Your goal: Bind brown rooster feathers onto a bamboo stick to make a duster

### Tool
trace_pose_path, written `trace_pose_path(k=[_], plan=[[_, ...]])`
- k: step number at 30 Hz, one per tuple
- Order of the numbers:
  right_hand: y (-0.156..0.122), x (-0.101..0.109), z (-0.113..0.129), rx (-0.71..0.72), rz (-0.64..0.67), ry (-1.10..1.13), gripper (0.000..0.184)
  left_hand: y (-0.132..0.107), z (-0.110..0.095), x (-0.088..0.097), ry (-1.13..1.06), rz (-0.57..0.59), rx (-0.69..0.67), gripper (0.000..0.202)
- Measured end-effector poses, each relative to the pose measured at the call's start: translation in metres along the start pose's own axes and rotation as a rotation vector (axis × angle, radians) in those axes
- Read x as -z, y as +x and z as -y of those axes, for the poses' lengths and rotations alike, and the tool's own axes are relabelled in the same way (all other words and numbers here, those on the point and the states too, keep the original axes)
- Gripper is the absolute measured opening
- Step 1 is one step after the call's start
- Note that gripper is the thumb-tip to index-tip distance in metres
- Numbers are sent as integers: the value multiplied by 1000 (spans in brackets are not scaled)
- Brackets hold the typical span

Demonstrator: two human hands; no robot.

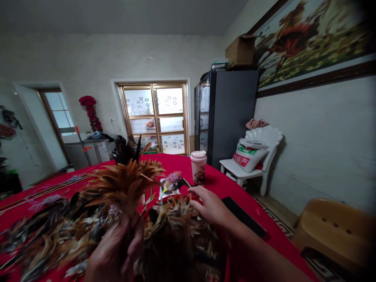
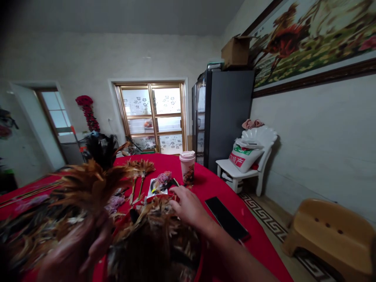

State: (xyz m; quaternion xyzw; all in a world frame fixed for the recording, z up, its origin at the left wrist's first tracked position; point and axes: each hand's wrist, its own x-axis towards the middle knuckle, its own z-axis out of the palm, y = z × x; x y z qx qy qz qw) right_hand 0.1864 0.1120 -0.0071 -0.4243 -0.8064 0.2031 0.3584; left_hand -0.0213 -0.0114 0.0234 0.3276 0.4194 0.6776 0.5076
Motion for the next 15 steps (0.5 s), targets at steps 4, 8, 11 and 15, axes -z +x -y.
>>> trace_pose_path(k=[4, 8, 11, 15], plan=[[-9, 17, 13, 87, 54, -223, 17, -1, 2, -3, 16, 2, 8, 38], [-21, 24, 30, 204, 453, -140, 9, -1, 4, 0, 95, 29, -21, 41], [-26, 20, 38, 224, 644, -297, 11, 0, 4, 1, 100, 39, -27, 40], [-26, 11, 45, 137, 837, -658, 12, -2, -1, -3, 110, 36, -50, 39]])
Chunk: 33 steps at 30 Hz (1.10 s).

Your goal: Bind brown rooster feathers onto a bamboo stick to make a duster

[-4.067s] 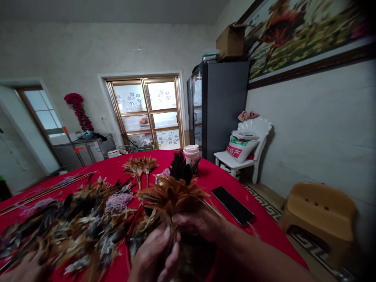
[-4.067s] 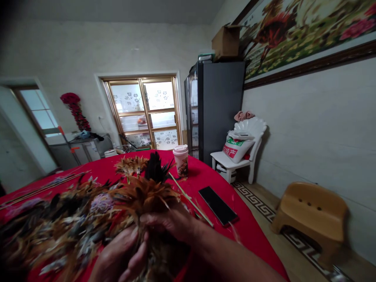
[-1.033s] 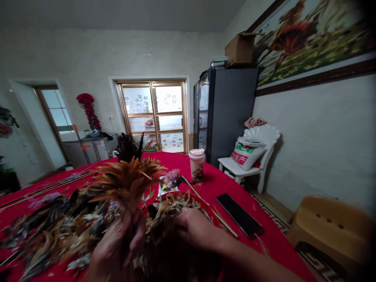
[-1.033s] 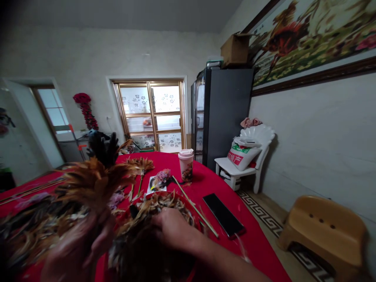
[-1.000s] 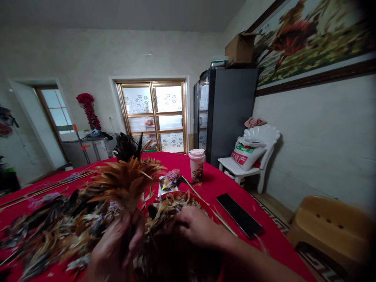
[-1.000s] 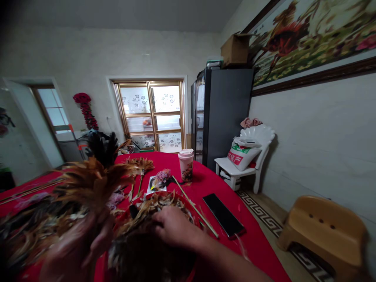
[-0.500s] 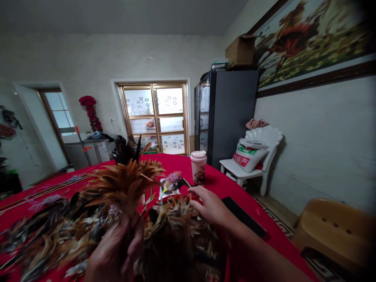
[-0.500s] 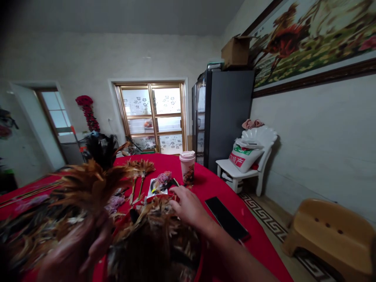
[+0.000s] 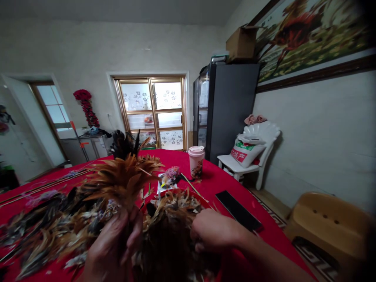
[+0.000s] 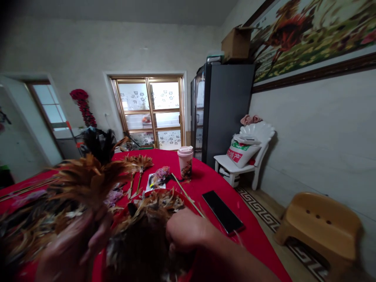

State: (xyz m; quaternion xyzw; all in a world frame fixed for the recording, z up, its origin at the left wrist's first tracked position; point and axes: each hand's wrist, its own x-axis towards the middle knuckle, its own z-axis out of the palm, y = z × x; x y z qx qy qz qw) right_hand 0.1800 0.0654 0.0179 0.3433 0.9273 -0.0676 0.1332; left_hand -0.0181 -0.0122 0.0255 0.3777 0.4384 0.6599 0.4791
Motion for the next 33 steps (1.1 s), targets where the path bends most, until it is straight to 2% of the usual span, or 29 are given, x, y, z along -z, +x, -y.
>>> trace_pose_path(k=[5, 10, 12, 14, 17, 20, 22, 25, 27, 29, 33], plan=[[13, -4, 7, -101, 102, 11, 31, -4, -10, -9, 21, -59, -45, 37], [23, -15, 15, -143, 60, 64, 45, -6, -10, -11, 48, -40, -48, 38], [25, -19, 19, -139, 52, 60, 43, -6, -9, -10, 52, -42, -50, 38], [25, -22, 20, -119, 35, 64, 33, -6, -8, -9, 50, -36, -53, 39], [25, -23, 14, -51, -43, 164, 26, -5, -10, -9, 33, -20, -39, 37], [23, -22, -1, 15, -132, 440, 21, -5, -12, -11, 18, 1, -34, 39], [21, -19, -11, 42, -143, 748, 18, -4, -9, -12, -6, -11, -31, 37], [21, -13, -21, 136, -174, 1252, 16, 1, 2, -7, -85, -46, 19, 26], [21, -11, -22, 200, -231, 1501, 17, 6, 15, -2, -144, -18, 75, 28], [23, -11, -20, 223, -261, 1674, 18, 10, 27, 1, -172, 62, 157, 31], [25, -16, -11, 251, -207, 1822, 24, 12, 44, -7, -163, 52, 215, 34]])
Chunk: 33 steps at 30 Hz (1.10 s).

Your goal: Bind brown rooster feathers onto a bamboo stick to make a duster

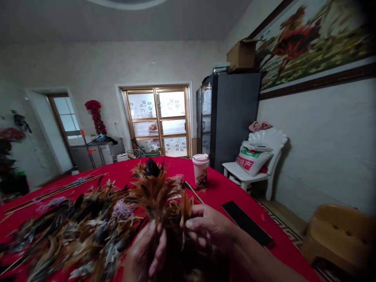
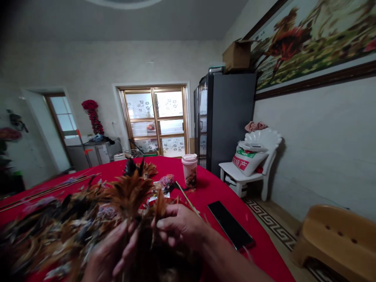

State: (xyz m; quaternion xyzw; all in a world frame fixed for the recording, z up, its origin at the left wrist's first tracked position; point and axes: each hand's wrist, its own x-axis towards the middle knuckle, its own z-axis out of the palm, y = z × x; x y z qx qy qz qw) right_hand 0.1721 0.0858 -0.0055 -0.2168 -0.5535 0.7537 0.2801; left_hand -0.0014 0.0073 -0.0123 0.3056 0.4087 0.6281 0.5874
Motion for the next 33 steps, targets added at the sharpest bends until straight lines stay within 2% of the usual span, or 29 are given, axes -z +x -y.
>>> trace_pose_path(k=[3, 7, 11, 14, 20, 25, 29, 33], plan=[[0, -4, -4, -42, 54, 32, 25, -2, 7, -9, -2, 42, 41, 40], [0, -9, -6, -19, 97, 52, 24, -3, 13, -14, 22, 117, 35, 43], [-2, -14, -3, 3, -12, -64, 20, 0, 17, -11, 35, 169, 7, 41], [-4, -16, 1, 18, -90, -139, 22, 2, 16, -8, 22, 136, 24, 43], [-10, -16, 8, 67, -90, -171, 31, 0, 10, -8, 17, 46, 27, 38], [-13, -15, 10, 144, -71, -207, 28, 1, 20, -8, -1, 81, 33, 34], [-12, -17, 12, 235, -120, -399, 17, 0, 27, -10, -18, 106, 59, 33], [-13, -19, 14, 342, -204, -630, 11, -3, 27, -13, 54, 182, 56, 44]])
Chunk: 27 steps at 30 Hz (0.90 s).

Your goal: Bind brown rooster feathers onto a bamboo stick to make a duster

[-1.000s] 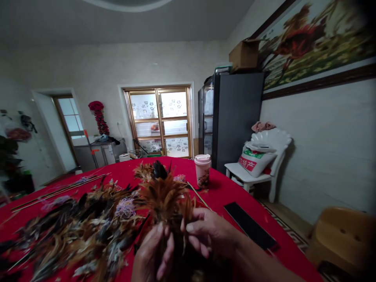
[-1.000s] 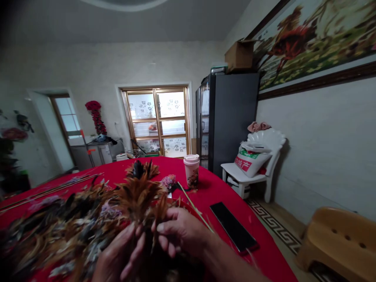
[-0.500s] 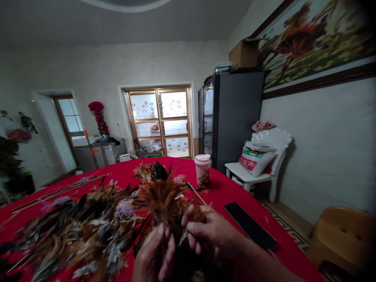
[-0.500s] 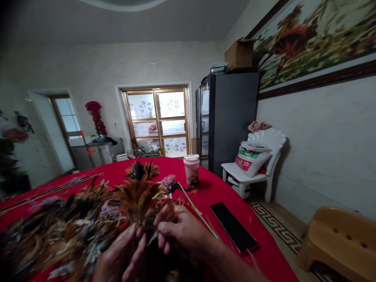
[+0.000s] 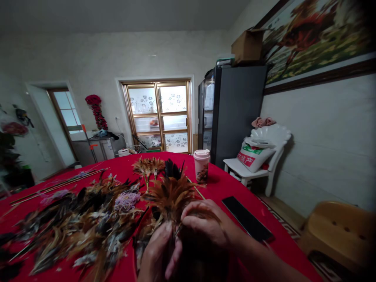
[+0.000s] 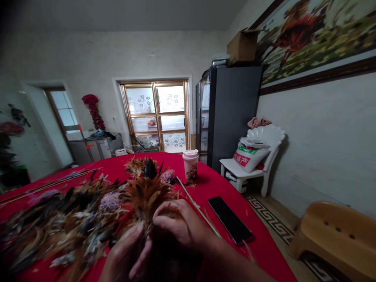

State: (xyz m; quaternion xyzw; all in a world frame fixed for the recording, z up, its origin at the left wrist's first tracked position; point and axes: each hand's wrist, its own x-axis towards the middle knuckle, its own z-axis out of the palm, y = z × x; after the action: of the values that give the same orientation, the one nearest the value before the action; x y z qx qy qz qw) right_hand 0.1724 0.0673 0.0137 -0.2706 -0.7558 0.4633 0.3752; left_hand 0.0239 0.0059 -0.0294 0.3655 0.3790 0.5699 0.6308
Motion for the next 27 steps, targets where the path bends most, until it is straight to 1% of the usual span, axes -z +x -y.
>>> trace_pose_path(k=[2, 4, 7, 8, 10, 13, 15, 17, 18, 20, 23, 27], plan=[[-2, -1, 0, 18, -24, -85, 10, -1, -1, -1, 32, 13, -22, 45], [-4, -2, -1, 27, -30, -130, 10, -2, -1, -2, 50, 1, -43, 39], [-7, -4, 1, 19, 26, -131, 12, -2, 1, -1, 71, 27, -29, 32], [-8, -5, 1, 17, 47, -130, 14, -2, 2, -1, 72, 31, -17, 32], [-8, -7, 3, 15, 45, -132, 13, -2, 4, 0, 74, 18, 5, 34], [-5, -9, 2, -12, -32, -84, 9, -1, 5, -1, 82, 6, 31, 40], [-4, -10, 1, -48, -61, -18, 9, -2, 5, -2, 68, -23, 45, 37], [-3, -11, -1, -71, -59, 39, 10, -2, 5, -1, 56, -34, 57, 33], [-3, -11, -1, -79, -54, 56, 10, -2, 5, -1, 49, -19, 59, 32], [-3, -12, -2, -85, -57, 60, 11, -1, 6, 1, 28, 56, 59, 35], [-2, -14, -3, -88, -81, 5, 11, 1, 10, 5, -34, 142, 52, 34], [-2, -16, -2, -109, -98, 2, 9, 3, 11, 6, -108, 170, 76, 30]])
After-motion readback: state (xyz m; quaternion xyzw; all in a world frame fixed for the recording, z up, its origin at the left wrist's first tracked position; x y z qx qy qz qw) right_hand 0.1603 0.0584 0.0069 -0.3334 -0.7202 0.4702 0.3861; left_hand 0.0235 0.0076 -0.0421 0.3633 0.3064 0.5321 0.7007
